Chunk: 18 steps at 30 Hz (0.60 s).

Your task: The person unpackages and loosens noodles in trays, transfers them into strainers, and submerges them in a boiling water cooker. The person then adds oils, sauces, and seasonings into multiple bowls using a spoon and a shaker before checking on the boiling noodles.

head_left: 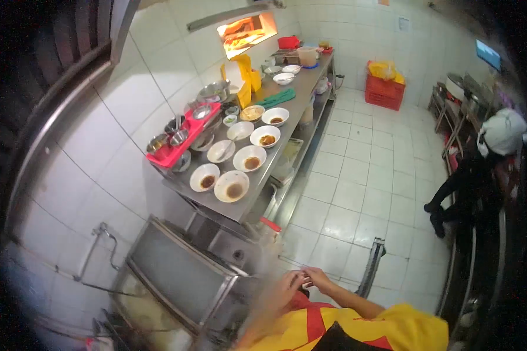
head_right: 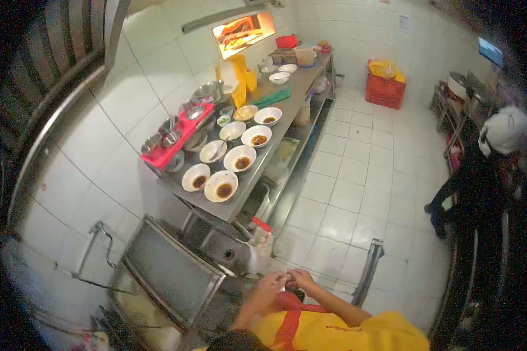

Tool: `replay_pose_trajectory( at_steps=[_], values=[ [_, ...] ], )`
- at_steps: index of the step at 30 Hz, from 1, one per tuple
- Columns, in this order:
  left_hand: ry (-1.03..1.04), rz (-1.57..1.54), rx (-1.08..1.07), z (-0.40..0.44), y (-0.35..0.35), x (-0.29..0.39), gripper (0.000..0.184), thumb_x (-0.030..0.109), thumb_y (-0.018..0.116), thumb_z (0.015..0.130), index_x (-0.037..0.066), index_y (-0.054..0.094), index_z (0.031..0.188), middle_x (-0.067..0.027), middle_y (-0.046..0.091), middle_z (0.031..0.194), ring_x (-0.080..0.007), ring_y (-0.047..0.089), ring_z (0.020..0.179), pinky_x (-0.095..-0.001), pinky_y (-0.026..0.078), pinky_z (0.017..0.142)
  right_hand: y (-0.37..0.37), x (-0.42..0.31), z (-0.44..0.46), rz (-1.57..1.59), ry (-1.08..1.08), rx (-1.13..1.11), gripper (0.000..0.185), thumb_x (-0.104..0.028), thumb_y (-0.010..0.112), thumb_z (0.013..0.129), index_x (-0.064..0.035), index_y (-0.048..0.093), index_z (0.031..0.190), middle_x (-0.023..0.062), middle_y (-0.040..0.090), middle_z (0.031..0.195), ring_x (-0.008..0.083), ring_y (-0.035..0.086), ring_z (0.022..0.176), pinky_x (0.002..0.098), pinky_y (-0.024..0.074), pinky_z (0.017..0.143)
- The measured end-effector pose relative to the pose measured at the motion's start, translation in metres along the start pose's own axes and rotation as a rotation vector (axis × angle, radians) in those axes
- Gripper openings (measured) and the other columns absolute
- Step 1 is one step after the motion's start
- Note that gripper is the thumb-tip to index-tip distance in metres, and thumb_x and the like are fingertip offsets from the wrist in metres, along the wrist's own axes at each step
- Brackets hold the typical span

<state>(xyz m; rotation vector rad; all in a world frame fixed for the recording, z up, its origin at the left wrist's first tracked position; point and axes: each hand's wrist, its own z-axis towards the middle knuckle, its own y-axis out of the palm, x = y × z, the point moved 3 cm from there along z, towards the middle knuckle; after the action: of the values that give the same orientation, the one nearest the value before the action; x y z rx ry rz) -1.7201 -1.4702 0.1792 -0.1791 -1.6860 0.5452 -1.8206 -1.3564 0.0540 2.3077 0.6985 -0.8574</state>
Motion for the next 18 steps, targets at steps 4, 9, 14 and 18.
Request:
replay_pose_trajectory(
  at_steps=[4, 9, 14, 18],
  values=[
    [0.398, 0.104, -0.170, 0.087, 0.030, 0.028, 0.045, 0.035, 0.055, 0.091, 0.007, 0.052, 0.126, -0.0176, 0.047, 0.132, -0.0336, 0.042, 0.124, -0.0416, 0.032, 0.104, -0.075, 0.013, 0.043, 0.422, 0.008, 0.039, 0.058, -0.057, 0.041, 0.092, -0.0067, 0.054, 0.118, 0.0125, 0.058, 0.114, 0.0259, 0.059, 0.099, 0.0418, 0.0488, 0.086],
    [0.639, 0.061, -0.053, 0.203, 0.044, 0.081, 0.053, 0.032, 0.055, 0.089, 0.009, 0.043, 0.135, -0.0184, 0.040, 0.139, -0.0353, 0.035, 0.131, -0.0439, 0.027, 0.107, -0.096, -0.100, 0.043, 0.855, -0.092, 0.096, 0.071, -0.064, 0.040, 0.089, -0.0040, 0.049, 0.125, 0.0144, 0.051, 0.122, 0.0290, 0.050, 0.114, 0.0419, 0.0422, 0.094],
    [0.604, 0.046, 0.088, 0.333, 0.073, -0.001, 0.053, 0.032, 0.052, 0.092, 0.010, 0.040, 0.138, -0.0176, 0.042, 0.138, -0.0328, 0.040, 0.129, -0.0417, 0.033, 0.104, -0.082, -0.249, 0.055, 0.773, -0.262, 0.084, 0.072, -0.064, 0.038, 0.090, -0.0038, 0.048, 0.127, 0.0138, 0.048, 0.127, 0.0292, 0.048, 0.116, 0.0426, 0.0405, 0.095],
    [0.098, -0.854, -0.178, 0.429, 0.083, -0.082, 0.051, 0.042, 0.047, 0.093, 0.008, 0.049, 0.130, -0.0193, 0.054, 0.126, -0.0338, 0.050, 0.119, -0.0383, 0.040, 0.097, -0.084, -0.327, 0.064, 0.369, -0.509, 0.162, 0.063, -0.057, 0.037, 0.093, -0.0051, 0.052, 0.124, 0.0118, 0.059, 0.117, 0.0219, 0.058, 0.103, 0.0364, 0.0452, 0.087]
  ],
)
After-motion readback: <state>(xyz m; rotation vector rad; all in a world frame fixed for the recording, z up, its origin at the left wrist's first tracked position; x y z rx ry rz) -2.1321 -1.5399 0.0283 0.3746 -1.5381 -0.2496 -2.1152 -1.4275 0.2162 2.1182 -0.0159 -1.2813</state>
